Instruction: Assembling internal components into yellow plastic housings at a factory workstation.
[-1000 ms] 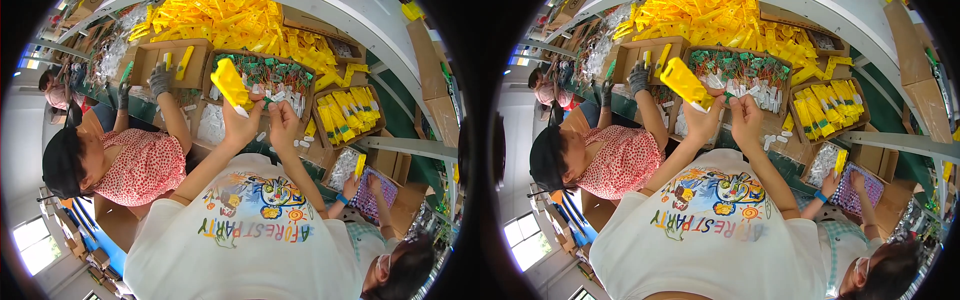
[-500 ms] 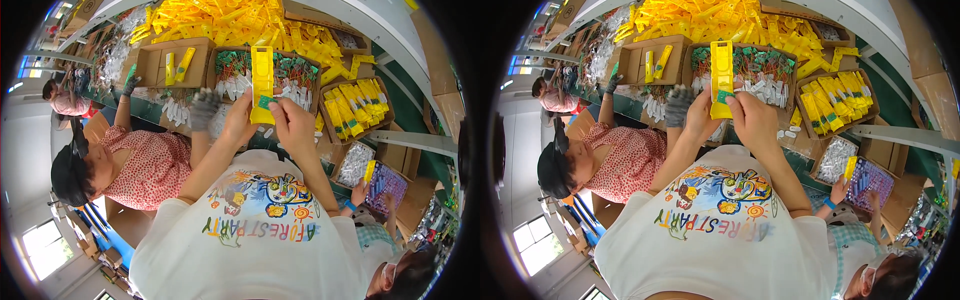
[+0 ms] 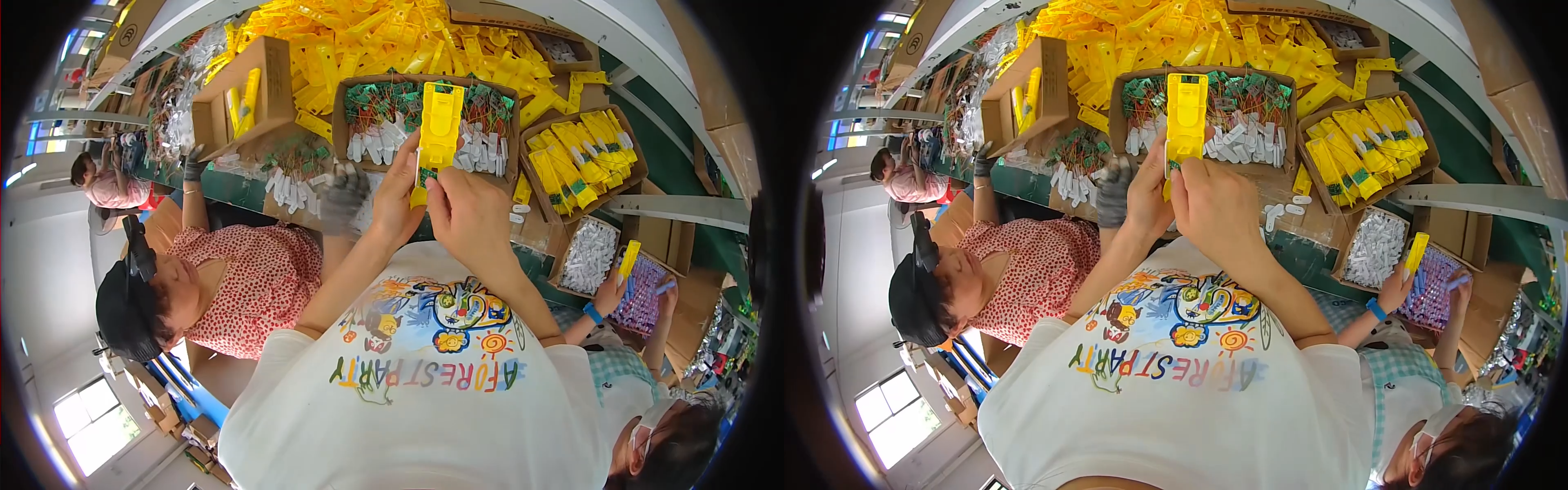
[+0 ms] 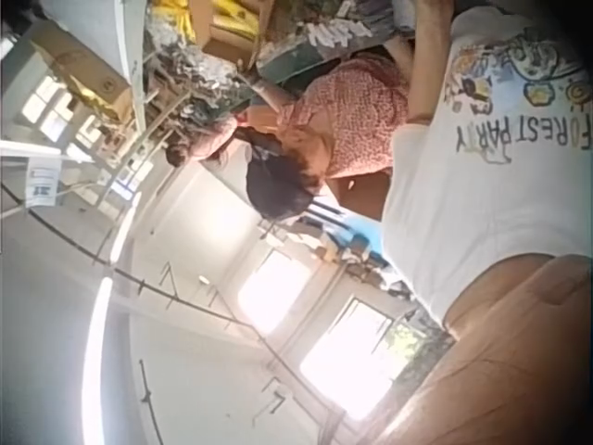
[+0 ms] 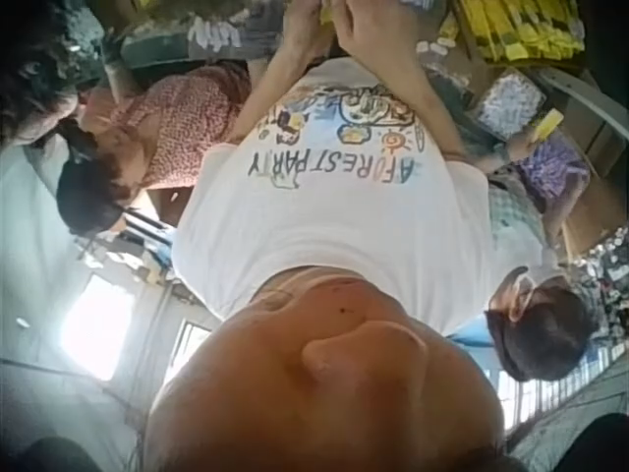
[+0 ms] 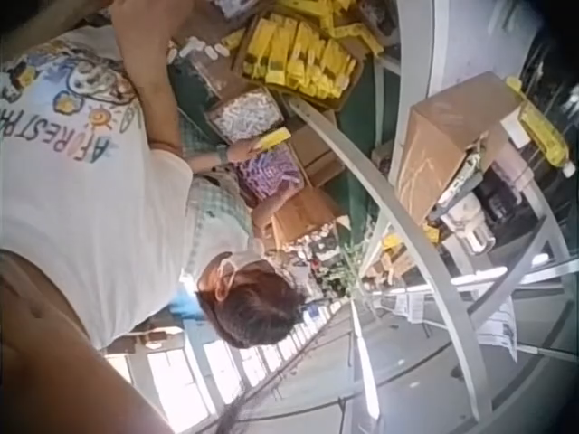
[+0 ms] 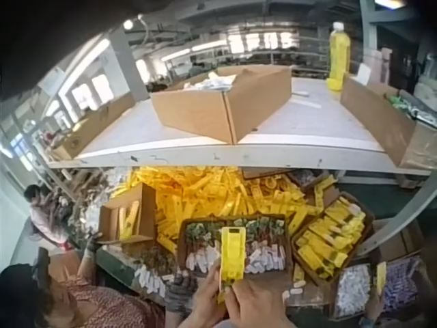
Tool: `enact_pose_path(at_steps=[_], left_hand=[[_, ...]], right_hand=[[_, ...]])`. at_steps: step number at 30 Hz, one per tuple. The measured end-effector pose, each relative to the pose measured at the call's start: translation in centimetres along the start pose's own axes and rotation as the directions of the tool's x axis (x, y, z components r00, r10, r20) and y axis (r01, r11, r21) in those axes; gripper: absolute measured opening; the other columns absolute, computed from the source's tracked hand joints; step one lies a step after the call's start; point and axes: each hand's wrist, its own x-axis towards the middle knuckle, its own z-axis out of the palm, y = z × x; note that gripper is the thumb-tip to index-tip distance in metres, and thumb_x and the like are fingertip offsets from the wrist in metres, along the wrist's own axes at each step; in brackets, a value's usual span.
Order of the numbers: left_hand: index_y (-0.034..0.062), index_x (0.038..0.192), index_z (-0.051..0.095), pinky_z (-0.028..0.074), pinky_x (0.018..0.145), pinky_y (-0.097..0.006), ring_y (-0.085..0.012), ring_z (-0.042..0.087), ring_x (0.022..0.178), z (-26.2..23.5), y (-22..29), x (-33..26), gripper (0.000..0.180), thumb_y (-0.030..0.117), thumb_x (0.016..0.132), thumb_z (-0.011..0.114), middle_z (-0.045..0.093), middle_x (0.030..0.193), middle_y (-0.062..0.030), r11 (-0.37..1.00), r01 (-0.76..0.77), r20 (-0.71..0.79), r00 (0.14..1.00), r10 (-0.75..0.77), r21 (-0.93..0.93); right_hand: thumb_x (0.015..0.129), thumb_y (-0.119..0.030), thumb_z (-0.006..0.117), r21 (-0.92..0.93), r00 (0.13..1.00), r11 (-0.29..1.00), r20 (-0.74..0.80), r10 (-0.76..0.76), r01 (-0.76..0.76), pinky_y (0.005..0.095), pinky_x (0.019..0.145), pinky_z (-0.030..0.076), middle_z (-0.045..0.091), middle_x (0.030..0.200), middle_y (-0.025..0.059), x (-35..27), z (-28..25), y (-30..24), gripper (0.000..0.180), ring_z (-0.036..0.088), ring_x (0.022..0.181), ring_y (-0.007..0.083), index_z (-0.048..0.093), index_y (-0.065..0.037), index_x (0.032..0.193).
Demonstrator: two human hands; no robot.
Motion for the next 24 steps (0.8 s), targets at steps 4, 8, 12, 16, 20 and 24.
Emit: enact_pose_path(at_steps=[4,8,12,16,20,24], left_hand=[[0.0040,0.135,0.030,0.038,0.098,-0.035,-0.0238,0.049,0.116,0.9,0.7,-0.3,0.043,0.026,0.099,0.033,0.047,0.130,-0.0152,0.997,0.011,-0.025,1.000,-0.013,-0.074],[0.0015,0.131,0.038,0.042,0.093,-0.033,-0.0187,0.053,0.109,0.0,0.3,-0.3,0.039,0.023,0.099,0.033,0.054,0.120,-0.0108,0.999,-0.048,-0.170,0.984,0.049,0.009],[0.0003,0.128,0.042,0.044,0.088,-0.030,-0.0156,0.056,0.102,-0.5,-0.4,-0.4,0.037,0.022,0.099,0.035,0.057,0.113,-0.0081,0.996,-0.081,-0.210,0.974,0.089,0.048],[-0.0008,0.125,0.046,0.045,0.085,-0.027,-0.0146,0.057,0.098,-0.4,-0.9,-0.8,0.035,0.021,0.098,0.038,0.058,0.112,-0.0089,0.976,-0.132,-0.291,0.940,0.179,0.172],[-0.0021,0.123,0.048,0.046,0.084,-0.027,-0.0139,0.057,0.097,-0.6,-1.4,-0.9,0.035,0.021,0.098,0.040,0.058,0.112,-0.0089,0.923,-0.175,-0.279,0.919,0.277,0.342],[-0.0022,0.123,0.047,0.046,0.085,-0.027,-0.0136,0.057,0.097,-0.4,-1.1,-0.8,0.035,0.021,0.098,0.038,0.059,0.111,-0.0083,0.969,-0.121,-0.304,0.935,0.185,0.217]], right_hand=[[0.083,-0.012,0.060,0.045,0.999,0.999,0.036,0.028,-0.030,0.0349,0.043,0.035,0.048,0.053,0.0100,-0.2,0.7,0.8,0.020,0.047,0.042,0.0239,0.050,-0.002,0.069],[0.083,-0.012,0.062,0.232,0.984,0.962,-0.075,0.162,-0.141,0.0316,0.040,0.034,0.049,0.050,0.0100,-0.5,1.9,1.6,0.021,0.045,0.039,0.0188,0.053,0.000,0.068],[0.082,-0.012,0.063,0.265,0.971,0.937,-0.009,0.240,-0.229,0.0301,0.040,0.032,0.047,0.047,0.0098,-0.3,1.9,1.6,0.023,0.043,0.038,0.0168,0.054,0.000,0.065],[0.082,-0.012,0.063,0.202,0.979,0.958,0.008,0.205,-0.203,0.0292,0.040,0.032,0.047,0.046,0.0093,-0.8,2.0,2.1,0.023,0.041,0.038,0.0146,0.055,0.001,0.064],[0.082,-0.012,0.063,0.313,0.948,0.895,0.083,0.308,-0.318,0.0277,0.040,0.031,0.047,0.046,0.0059,-1.0,2.1,2.7,0.023,0.040,0.040,0.0087,0.056,0.002,0.065],[0.082,-0.012,0.063,0.334,0.944,0.883,0.121,0.306,-0.329,0.0267,0.040,0.030,0.046,0.046,0.0028,-0.9,1.8,2.1,0.024,0.040,0.044,0.0051,0.056,0.003,0.065]])
